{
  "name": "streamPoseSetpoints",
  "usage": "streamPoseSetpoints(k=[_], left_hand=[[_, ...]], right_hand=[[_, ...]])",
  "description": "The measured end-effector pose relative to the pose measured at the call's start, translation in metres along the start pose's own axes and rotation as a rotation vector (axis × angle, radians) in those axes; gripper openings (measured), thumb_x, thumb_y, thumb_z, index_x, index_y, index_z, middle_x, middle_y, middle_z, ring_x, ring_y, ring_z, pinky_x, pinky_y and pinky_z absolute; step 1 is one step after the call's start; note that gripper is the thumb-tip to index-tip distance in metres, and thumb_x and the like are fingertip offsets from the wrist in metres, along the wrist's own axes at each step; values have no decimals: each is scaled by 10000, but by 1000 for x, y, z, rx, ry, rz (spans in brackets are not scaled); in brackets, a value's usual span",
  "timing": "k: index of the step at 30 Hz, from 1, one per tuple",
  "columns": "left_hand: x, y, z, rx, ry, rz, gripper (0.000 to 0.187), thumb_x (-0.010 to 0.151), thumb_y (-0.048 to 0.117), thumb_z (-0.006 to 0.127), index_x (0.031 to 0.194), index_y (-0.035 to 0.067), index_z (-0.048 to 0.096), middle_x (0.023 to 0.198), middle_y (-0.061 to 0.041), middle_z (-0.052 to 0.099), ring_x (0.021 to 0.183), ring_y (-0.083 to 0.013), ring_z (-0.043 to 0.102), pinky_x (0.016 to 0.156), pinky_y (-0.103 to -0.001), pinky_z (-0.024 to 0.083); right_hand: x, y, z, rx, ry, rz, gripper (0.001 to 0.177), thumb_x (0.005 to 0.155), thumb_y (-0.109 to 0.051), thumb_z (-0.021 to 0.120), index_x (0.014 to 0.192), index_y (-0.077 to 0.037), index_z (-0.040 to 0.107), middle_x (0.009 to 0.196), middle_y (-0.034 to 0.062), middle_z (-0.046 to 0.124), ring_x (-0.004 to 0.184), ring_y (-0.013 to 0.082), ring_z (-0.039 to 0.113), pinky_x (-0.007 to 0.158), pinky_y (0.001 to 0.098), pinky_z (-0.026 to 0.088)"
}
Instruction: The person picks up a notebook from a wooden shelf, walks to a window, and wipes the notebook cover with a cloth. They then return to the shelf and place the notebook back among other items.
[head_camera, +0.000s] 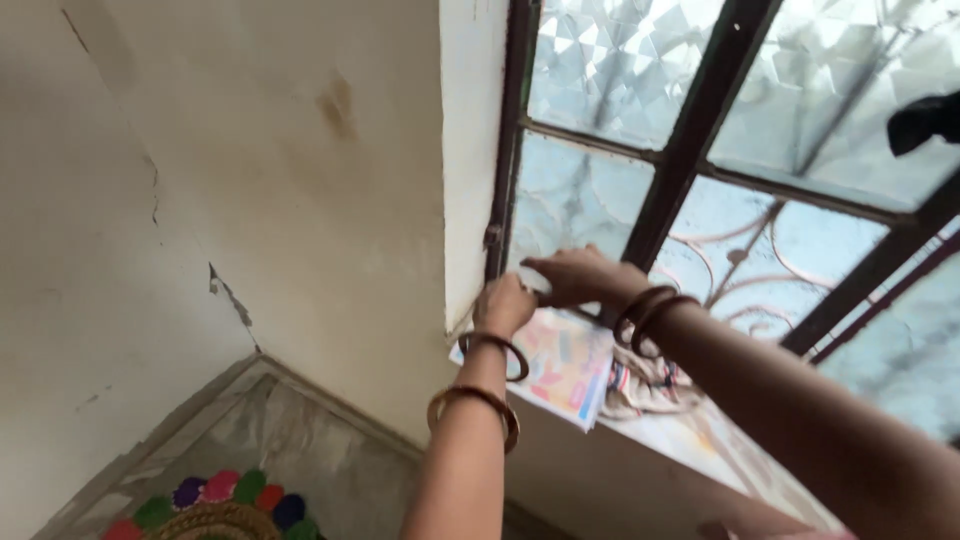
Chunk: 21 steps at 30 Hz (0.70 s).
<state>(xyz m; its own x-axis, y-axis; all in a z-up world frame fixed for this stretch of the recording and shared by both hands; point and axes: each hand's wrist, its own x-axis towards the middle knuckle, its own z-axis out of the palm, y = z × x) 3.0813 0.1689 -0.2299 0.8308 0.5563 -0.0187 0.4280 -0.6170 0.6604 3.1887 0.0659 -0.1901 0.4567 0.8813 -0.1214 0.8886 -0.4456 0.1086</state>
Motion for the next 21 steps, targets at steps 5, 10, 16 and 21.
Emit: streamPoseSetpoints(k=[5,10,16,21], left_hand=[[75,-70,85,-108,12,-101,439,897,291,605,1283,85,641,1344,-238,626,1269,-421,580,1072,-489,458],[106,-91,120,-174,-44,-251,519,876,284,583,1346,66,573,1374,-229,601,1283,-417,567,1076,-476,452],[99,-94,137,-130,-74,-453,682,839,315,671,1453,108,456,1528,-201,456,1402,-405,462,1121,-495,434],[84,-90,132,-120,131,-868,900,832,373,760,1536,78,282,1677,-211,134,1419,-445,387,982,-618,517]], right_hand=[[35,8,43,98,-57,6,741,840,-556,700,1475,-250,467,1165,150,721,1107,391,670,923,577,500],[81,41,107,172,-105,23,778,827,-513,730,1485,-216,438,1180,170,700,1121,390,659,931,512,520],[127,67,171,270,-110,43,830,810,-457,771,1485,-149,399,1259,174,666,1193,377,623,967,484,502],[139,60,179,238,-176,59,801,831,-450,771,1479,-138,416,1347,168,590,1250,387,577,984,527,496]])
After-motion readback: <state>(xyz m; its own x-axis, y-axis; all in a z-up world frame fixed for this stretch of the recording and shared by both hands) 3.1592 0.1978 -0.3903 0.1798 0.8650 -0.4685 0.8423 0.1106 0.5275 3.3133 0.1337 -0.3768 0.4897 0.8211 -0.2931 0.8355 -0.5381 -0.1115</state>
